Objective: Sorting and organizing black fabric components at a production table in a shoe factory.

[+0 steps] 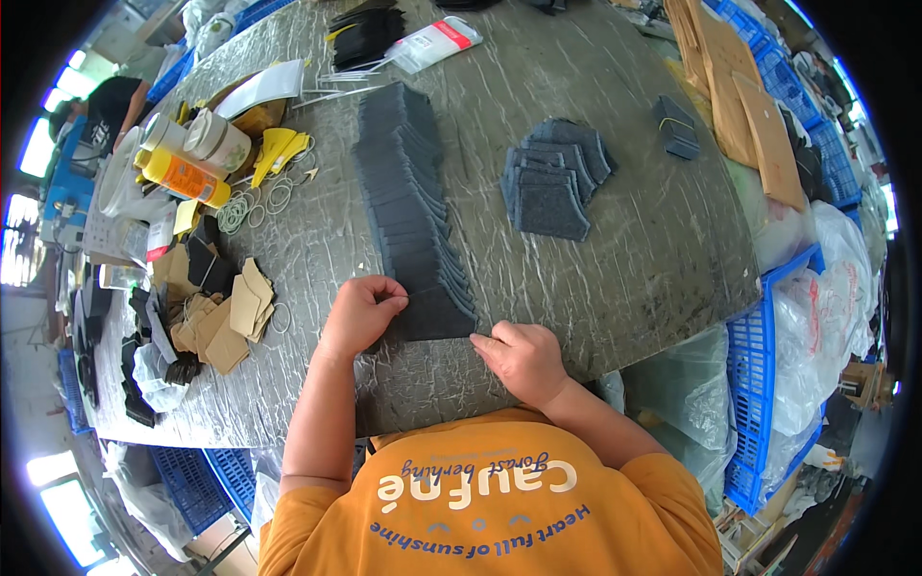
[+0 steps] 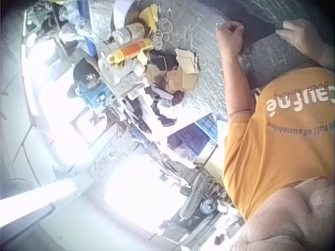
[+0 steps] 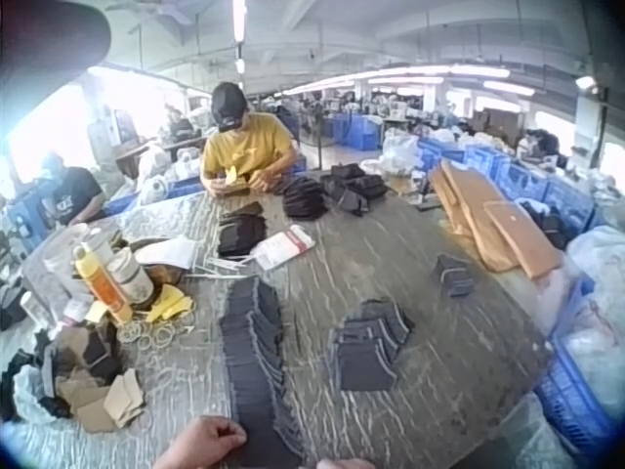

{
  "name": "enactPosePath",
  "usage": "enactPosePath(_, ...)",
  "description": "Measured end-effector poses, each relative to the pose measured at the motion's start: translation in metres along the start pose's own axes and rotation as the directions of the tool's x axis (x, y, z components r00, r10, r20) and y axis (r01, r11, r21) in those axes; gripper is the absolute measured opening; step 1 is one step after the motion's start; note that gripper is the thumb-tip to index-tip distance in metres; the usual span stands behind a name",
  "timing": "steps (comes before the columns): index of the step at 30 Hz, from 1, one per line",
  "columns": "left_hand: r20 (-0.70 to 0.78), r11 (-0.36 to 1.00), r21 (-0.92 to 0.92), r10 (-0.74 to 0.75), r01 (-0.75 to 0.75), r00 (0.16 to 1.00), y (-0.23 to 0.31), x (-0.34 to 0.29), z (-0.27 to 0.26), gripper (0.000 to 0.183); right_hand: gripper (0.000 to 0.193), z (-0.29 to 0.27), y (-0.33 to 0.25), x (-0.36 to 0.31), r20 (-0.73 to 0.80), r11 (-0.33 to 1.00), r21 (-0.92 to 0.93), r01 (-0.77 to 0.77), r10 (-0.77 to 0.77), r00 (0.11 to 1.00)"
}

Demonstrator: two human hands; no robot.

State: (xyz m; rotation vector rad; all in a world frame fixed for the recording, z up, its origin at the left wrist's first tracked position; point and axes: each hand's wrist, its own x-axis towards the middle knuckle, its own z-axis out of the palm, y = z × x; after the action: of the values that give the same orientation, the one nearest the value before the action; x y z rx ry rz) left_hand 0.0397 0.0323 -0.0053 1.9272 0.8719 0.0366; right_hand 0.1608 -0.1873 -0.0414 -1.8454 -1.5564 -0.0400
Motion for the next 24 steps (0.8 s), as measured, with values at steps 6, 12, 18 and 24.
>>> enactPosePath(6,0.004,1.000,0.018,-0.009,0.009,1.000,0.0013,0.0004,0.0009,0.008,0.011,0.0017,-0.0002,0.0021,-0.052,0.999,0.004,0.035,-0.035,0.998)
enactPosePath(12,0.009,1.000,0.014,0.004,-0.004,1.000,0.0024,0.0006,-0.0001,0.008,0.011,0.0025,0.0012,0.0003,0.004,0.999,0.008,0.049,-0.049,0.999)
enactPosePath(18,0.029,1.000,0.018,-0.022,0.022,0.999,0.0028,0.0022,-0.0017,0.008,0.012,0.0010,0.0009,0.0021,-0.008,0.998,-0.005,0.065,-0.065,0.998)
enactPosePath(24,0.066,0.999,0.028,0.014,-0.016,0.998,0.0004,0.0026,-0.0055,0.007,0.011,0.0013,0.0019,0.0010,0.011,0.999,-0.008,0.042,-0.042,0.999)
